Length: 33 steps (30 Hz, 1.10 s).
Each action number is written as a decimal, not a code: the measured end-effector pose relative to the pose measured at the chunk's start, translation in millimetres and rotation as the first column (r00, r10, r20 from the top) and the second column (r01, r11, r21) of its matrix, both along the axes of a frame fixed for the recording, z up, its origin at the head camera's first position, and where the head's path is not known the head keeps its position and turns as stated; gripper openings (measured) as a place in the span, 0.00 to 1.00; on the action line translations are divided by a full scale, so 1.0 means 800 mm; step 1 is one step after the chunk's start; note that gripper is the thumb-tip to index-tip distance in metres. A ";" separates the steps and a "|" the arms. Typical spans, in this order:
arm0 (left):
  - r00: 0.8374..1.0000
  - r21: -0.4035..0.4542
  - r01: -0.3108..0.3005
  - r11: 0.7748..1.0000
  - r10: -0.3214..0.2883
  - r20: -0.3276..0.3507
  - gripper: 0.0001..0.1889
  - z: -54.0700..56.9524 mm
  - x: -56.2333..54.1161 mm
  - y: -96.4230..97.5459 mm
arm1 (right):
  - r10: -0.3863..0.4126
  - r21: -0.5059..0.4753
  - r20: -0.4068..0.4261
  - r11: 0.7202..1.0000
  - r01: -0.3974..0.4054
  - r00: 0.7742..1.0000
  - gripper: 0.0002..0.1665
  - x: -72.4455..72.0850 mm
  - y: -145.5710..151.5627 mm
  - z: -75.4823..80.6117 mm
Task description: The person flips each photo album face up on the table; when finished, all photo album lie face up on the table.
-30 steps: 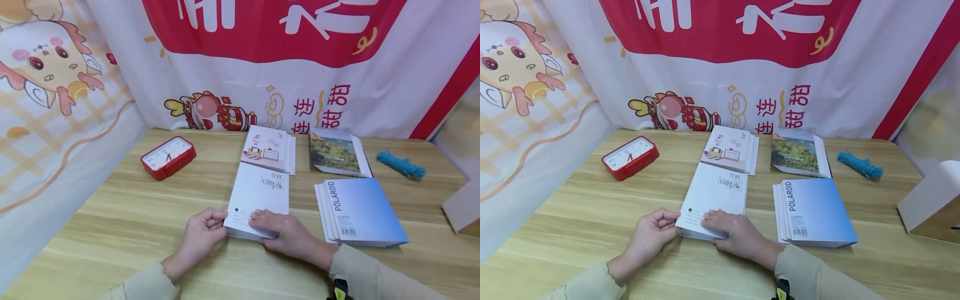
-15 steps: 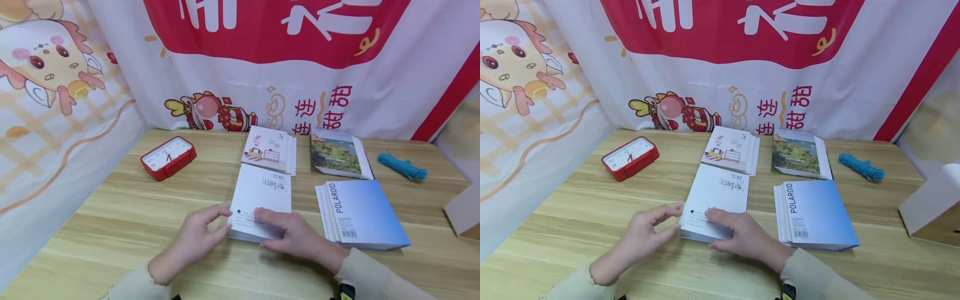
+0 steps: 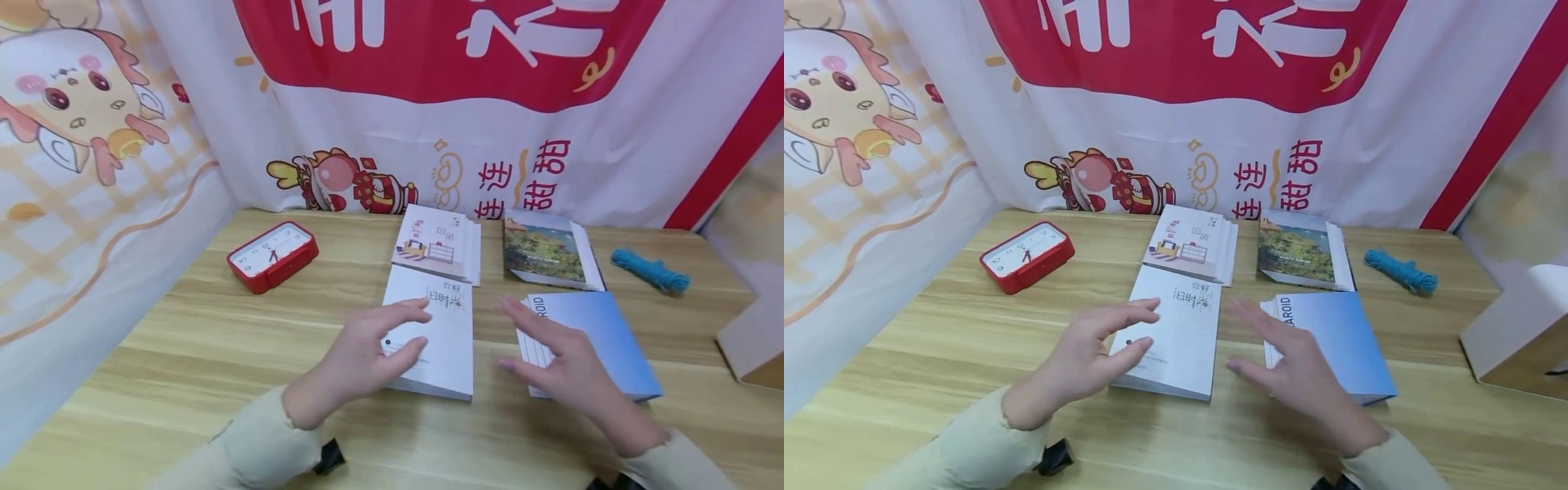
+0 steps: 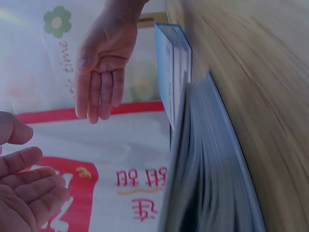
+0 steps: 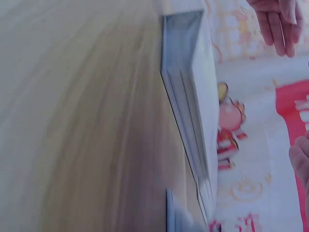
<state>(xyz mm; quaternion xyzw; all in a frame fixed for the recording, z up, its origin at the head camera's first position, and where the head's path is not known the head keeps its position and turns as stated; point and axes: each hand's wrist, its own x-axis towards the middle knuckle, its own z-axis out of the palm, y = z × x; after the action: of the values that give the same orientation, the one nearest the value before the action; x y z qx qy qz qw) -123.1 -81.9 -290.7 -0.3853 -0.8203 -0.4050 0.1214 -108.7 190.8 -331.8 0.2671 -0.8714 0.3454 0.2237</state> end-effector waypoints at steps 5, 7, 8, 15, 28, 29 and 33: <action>0.993 -0.013 0.114 0.993 -0.115 -0.041 0.15 -0.001 -0.008 0.042 | -0.042 -0.072 0.042 0.996 0.045 0.998 0.46 0.010 0.041 0.003; 0.986 -0.015 0.156 0.988 -0.156 -0.054 0.15 -0.002 -0.011 0.058 | -0.079 -0.076 0.092 0.993 0.086 0.993 0.46 0.014 0.056 0.006; 0.983 -0.023 0.173 0.985 -0.174 -0.062 0.15 -0.002 -0.012 0.066 | -0.098 -0.078 0.124 0.991 0.108 0.987 0.45 0.016 0.063 0.007; 0.970 -0.269 0.220 0.938 -0.181 0.160 0.25 0.005 -0.016 0.120 | -0.250 -0.025 0.233 0.965 0.263 0.940 0.44 0.023 0.114 0.008; 0.902 -0.259 0.285 0.923 -0.167 0.399 0.27 -0.011 -0.030 0.205 | -0.126 -0.230 0.429 0.942 0.244 0.895 0.40 0.034 0.197 -0.029; 0.904 -0.262 0.285 0.922 -0.167 0.394 0.27 -0.012 -0.031 0.211 | -0.052 -0.279 0.439 0.941 0.192 0.897 0.41 0.033 0.203 -0.032; 0.914 -0.301 0.294 0.907 -0.174 0.366 0.26 -0.017 -0.035 0.237 | 0.269 -0.491 0.487 0.871 0.005 0.831 0.43 0.030 0.223 -0.049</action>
<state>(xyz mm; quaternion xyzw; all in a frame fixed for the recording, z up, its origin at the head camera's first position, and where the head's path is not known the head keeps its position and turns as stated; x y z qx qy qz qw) -151.0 107.3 -304.1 -0.4240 -0.8346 -0.3231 -0.1386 -84.9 369.3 -371.1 0.1575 -0.7662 0.6231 0.0019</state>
